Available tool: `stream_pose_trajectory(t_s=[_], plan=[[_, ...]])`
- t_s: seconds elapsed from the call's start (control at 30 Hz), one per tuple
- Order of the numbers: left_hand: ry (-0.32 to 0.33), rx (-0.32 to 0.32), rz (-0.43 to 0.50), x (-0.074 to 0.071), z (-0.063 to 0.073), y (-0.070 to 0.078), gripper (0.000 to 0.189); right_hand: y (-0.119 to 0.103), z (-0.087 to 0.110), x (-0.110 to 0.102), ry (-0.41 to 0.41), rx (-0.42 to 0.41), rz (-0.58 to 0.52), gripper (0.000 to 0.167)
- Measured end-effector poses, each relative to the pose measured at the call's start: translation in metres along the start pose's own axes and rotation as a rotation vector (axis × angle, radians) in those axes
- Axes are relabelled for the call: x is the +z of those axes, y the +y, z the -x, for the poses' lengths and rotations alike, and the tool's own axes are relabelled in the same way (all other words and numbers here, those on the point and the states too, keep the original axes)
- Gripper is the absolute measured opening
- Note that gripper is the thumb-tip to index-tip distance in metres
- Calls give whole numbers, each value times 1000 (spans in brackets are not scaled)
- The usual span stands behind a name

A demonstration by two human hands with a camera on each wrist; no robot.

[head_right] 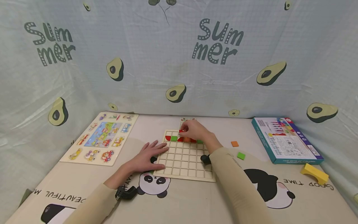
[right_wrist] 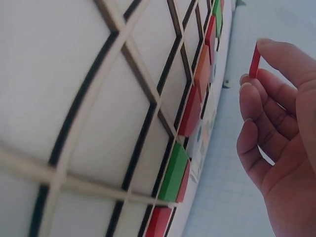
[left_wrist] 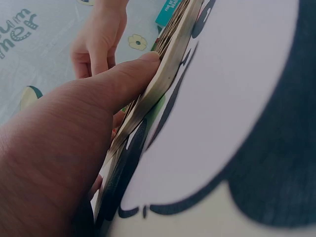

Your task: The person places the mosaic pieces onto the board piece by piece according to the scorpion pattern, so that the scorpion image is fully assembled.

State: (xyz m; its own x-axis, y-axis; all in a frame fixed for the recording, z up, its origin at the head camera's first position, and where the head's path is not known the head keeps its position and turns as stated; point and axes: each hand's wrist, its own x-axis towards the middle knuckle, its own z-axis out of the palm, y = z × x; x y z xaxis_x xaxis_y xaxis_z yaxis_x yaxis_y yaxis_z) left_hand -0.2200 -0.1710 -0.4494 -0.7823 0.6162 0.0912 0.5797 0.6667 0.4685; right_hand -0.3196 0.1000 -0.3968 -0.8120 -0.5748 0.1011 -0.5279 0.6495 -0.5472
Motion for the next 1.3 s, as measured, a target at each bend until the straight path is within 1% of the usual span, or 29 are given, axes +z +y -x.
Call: stream_pose_trajectory(t_s=[0.13,0.3,0.47,0.57,0.77,1.1,1.3], plan=[[-1,-5,3,1,-1,0,75,1,-3,3,-7,-18,16,18],[-2,-8,8,1,-1,1,75,1,-9,8,-21,-7,42,20],[-7,-9,9,1,0,1,76,-2,-17,15,-38,-17,52,19],[-8,-7,8,1,0,2,76,-3,-20,18,-35,-2,61,18],[-2,-5,5,0,-1,3,75,-5,-27,18,-30,18,97,19],[-6,-10,8,-1,0,4,76,-12,-34,18,-51,39,138,21],[-9,-9,11,-1,0,3,75,-14,-38,20,-78,31,208,22]])
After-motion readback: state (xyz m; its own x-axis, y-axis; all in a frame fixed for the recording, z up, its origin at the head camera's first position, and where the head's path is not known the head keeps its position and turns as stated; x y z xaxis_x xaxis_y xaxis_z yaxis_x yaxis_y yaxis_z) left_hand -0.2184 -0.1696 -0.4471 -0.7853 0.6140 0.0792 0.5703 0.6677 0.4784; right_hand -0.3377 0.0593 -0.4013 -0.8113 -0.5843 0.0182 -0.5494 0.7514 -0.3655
